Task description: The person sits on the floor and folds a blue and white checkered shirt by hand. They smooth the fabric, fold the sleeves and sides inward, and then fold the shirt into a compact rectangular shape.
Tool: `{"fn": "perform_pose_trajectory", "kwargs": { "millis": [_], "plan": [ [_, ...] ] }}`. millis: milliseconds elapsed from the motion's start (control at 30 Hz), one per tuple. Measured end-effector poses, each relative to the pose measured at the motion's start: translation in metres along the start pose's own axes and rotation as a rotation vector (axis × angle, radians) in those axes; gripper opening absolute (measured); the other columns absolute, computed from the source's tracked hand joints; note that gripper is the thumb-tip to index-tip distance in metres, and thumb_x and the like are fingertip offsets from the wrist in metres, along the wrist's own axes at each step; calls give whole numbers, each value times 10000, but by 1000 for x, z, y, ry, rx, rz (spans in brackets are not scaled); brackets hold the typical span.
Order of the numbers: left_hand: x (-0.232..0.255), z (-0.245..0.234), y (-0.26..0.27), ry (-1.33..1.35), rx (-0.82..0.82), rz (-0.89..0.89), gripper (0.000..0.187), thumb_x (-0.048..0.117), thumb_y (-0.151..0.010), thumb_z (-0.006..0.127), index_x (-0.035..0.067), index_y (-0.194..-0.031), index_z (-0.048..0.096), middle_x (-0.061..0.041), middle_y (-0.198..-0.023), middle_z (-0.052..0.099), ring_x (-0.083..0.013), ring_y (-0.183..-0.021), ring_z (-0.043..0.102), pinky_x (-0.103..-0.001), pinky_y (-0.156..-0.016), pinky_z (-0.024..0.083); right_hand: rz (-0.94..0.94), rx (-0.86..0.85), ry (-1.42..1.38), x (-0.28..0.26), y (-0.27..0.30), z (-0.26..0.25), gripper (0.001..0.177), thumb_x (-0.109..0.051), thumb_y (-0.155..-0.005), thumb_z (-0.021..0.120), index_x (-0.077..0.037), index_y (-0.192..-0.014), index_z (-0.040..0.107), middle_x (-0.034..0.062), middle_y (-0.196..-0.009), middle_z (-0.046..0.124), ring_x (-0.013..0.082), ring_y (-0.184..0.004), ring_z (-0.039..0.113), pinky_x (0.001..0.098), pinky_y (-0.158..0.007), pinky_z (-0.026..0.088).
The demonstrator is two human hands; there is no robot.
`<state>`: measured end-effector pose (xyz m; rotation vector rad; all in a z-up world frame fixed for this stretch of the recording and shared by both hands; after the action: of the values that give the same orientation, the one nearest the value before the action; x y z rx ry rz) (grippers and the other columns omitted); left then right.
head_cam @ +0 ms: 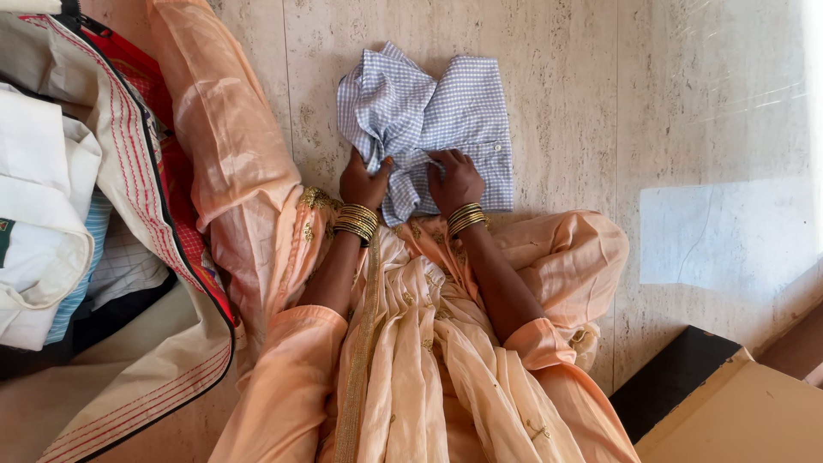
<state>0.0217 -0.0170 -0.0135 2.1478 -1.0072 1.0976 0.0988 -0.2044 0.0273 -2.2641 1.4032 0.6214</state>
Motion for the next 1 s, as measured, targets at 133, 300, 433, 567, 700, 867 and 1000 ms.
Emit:
{"fn": "perform_pose_trajectory", "kwargs": {
  "millis": [133, 300, 433, 567, 700, 867, 1000],
  "plan": [
    [-25, -27, -14, 398, 160, 50, 681, 311, -931, 769, -51, -1427, 476, -237, -1366, 611, -334, -1232, 614, -446, -1026, 494, 177, 217, -449, 52, -13, -28, 96, -137, -980, 671, -104, -979, 762, 32, -903, 786, 123, -690, 741, 260, -589, 612],
    [-55, -22, -32, 646, -45, -152, 557, 327, -881, 706, -86, -1250, 642, -235, -1246, 708, -310, -1114, 658, -422, -1009, 509, 139, 220, -166, 51, -13, -62, 128, -204, -1024, 694, -92, -1036, 757, 61, -1001, 785, 143, -777, 744, 293, -624, 614],
    [-68, 1, -38, 588, -166, -338, 568, 430, -919, 601, -31, -1245, 666, -144, -1293, 681, -225, -1225, 589, -357, -1083, 394, -292, 104, -42, -43, 3, -36, 558, -388, -824, 816, -1, -1214, 714, 263, -1232, 686, 384, -1082, 642, 491, -796, 590],
    [-59, -2, -30, 799, -196, -322, 525, 417, -969, 579, 2, -1285, 637, -88, -1315, 638, -186, -1256, 535, -339, -1093, 364, -437, 165, 190, -78, 10, -12, 470, -439, -819, 683, -116, -1155, 745, 149, -1262, 735, 310, -1160, 681, 460, -878, 592],
    [-40, -11, -26, 790, -208, -261, 493, 373, -993, 583, -30, -1270, 652, -96, -1230, 695, -208, -1127, 625, -357, -999, 464, -20, -51, -590, -17, -5, 6, 200, -94, -922, 639, -69, -1111, 698, 108, -1234, 726, 212, -1045, 731, 341, -853, 636],
    [-57, -5, -29, 775, -71, -312, 419, 291, -1041, 555, -48, -1266, 658, -95, -1122, 716, -215, -985, 641, -343, -863, 510, 771, 548, -1284, 114, -23, -61, 367, -186, -1008, 412, -34, -1193, 690, 158, -1122, 707, 229, -1002, 720, 353, -855, 664],
    [-84, -3, -41, 777, 82, -242, 376, 229, -1024, 580, -52, -1268, 635, -111, -1137, 735, -212, -995, 667, -350, -878, 521, 1003, 934, -1224, 172, -3, -105, 478, -301, -1023, 368, -61, -1431, 436, 177, -1407, 520, 299, -1199, 554, 485, -1018, 499]
  ]
}}
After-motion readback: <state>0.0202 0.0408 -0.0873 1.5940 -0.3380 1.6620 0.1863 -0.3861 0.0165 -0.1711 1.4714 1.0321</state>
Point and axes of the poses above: each hand's wrist, its own y-axis away from the middle knuckle, its own z-axis out of the palm, x = y × z, the point moved 2 cm from there along -y, towards the middle knuckle
